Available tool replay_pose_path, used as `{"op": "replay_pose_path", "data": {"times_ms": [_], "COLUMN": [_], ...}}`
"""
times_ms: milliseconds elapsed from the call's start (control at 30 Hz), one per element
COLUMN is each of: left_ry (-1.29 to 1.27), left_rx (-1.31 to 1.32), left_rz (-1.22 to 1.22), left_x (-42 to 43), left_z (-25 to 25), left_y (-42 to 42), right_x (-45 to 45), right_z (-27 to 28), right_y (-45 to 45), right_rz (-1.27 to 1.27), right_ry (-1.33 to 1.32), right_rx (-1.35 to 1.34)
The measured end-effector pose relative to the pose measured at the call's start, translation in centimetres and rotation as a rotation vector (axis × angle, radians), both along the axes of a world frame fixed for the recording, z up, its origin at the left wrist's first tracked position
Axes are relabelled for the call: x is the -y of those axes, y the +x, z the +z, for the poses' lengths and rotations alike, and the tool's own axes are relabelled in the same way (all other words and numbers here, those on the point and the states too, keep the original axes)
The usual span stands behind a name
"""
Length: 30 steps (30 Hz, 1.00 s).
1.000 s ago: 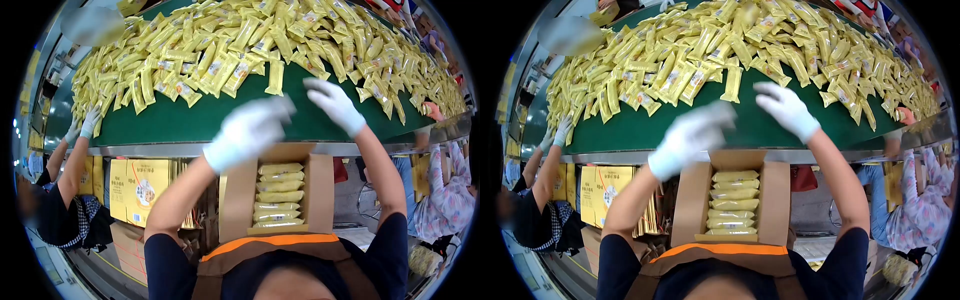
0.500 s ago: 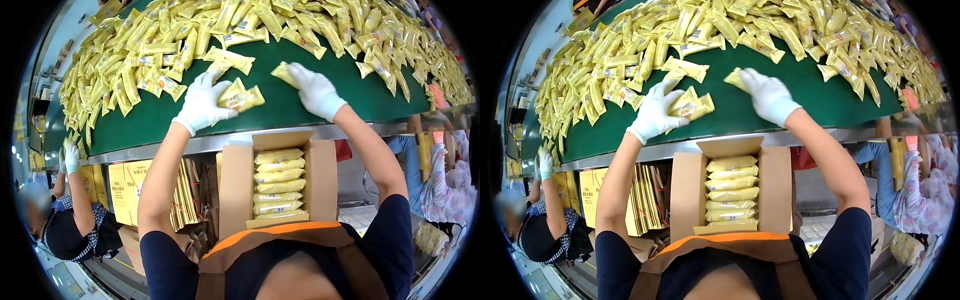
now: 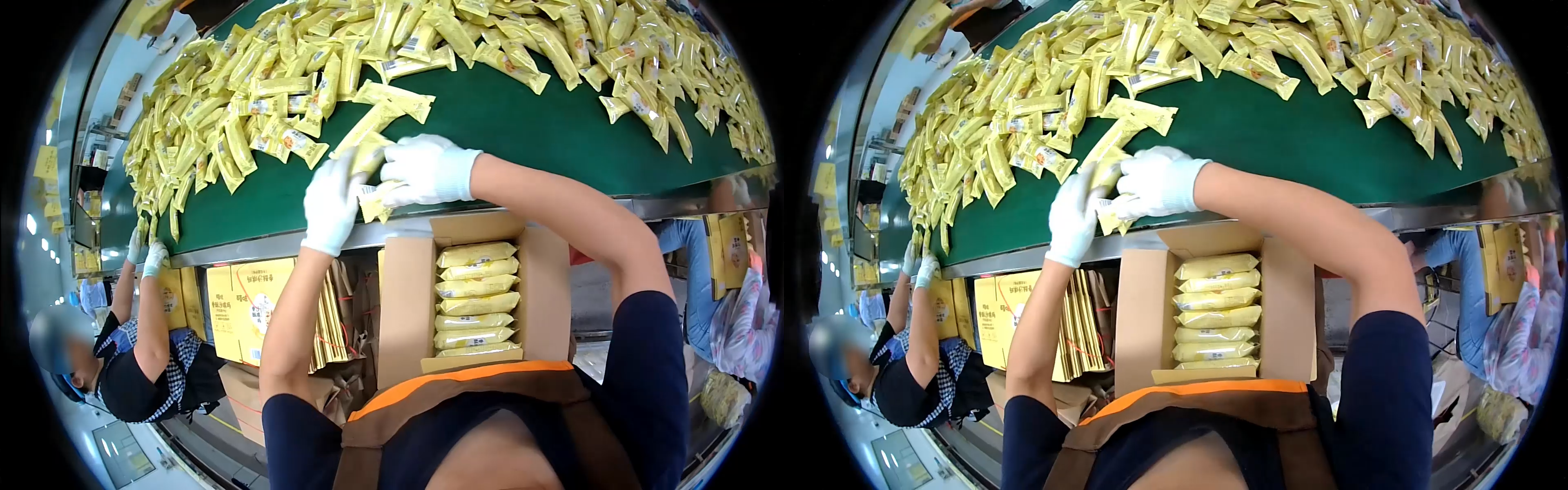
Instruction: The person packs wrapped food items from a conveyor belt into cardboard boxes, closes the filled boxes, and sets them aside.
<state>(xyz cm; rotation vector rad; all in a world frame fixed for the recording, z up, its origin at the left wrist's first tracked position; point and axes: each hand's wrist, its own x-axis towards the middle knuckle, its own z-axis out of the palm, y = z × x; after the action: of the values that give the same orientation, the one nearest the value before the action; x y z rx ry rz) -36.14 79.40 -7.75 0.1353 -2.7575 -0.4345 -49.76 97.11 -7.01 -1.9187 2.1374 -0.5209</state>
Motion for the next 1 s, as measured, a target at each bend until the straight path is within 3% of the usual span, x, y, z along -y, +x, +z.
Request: {"op": "replay_pose_path", "data": {"times_ms": [33, 133, 233, 300, 367, 400, 467, 533, 633, 667, 733, 800, 867, 933, 1000], "left_ry": [0.006, 0.358, 0.209, 0.081, -0.026, 0.030, 0.135, 0.100, 0.073, 0.050, 0.324, 1.055, 1.485, 1.747, 1.841], "left_rx": [-0.117, -0.271, -0.190, 0.181, 0.476, 0.463, 0.451, 0.383, 0.264, 0.259, 0.132, 0.031, 0.215, 0.204, 0.190], "left_rz": [0.036, 0.198, 0.038, 0.062, 0.162, 0.125, 0.048, -0.035, -0.035, 0.012, 0.050, 0.023, -0.063, -0.214, -0.303], "left_x": [0.9, 3.9, 3.8, 3.1, 1.7, 1.6, 2.4, 3.5, 2.8, 1.8, 1.8, 1.4, 1.1, -0.9, -3.4], "left_z": [0.0, 0.9, 1.6, 0.4, 0.9, 1.2, 1.4, 0.7, 1.0, 1.4, 0.7, 0.7, 3.1, 5.0, 6.0], "left_y": [0.9, 0.1, -4.4, -7.1, -8.2, -7.8, -5.6, -3.1, -0.3, 0.0, 1.0, 1.7, 3.2, 4.3, 4.9], "right_x": [-0.4, -1.6, -2.1, -2.9, -4.3, -5.3, -9.4, -13.6, -14.8, -15.0, -14.8, -15.7, -15.5, -13.6, -13.7], "right_z": [0.8, -1.5, -0.5, 0.2, 2.1, 2.6, 1.9, 0.4, 0.7, 0.9, 5.2, 11.4, 11.1, 10.7, 5.7], "right_y": [-0.2, 0.6, 0.7, 0.7, -0.6, -1.3, -3.2, -3.8, -3.2, -3.3, -1.4, 2.7, 6.5, 12.3, 15.2], "right_rz": [0.053, 0.064, 0.148, 0.152, 0.099, 0.070, -0.179, -0.390, -0.434, -0.440, -0.510, -0.385, 0.096, 0.148, 0.031], "right_ry": [0.031, -0.152, 0.015, 0.103, 0.209, 0.260, 0.045, 0.128, 0.179, 0.055, -0.288, -0.142, 0.038, 0.541, 0.193], "right_rx": [-0.132, -0.093, -0.145, -0.130, -0.128, -0.118, -0.108, -0.119, -0.052, -0.012, 0.293, 0.819, 0.545, 0.244, 0.105]}}
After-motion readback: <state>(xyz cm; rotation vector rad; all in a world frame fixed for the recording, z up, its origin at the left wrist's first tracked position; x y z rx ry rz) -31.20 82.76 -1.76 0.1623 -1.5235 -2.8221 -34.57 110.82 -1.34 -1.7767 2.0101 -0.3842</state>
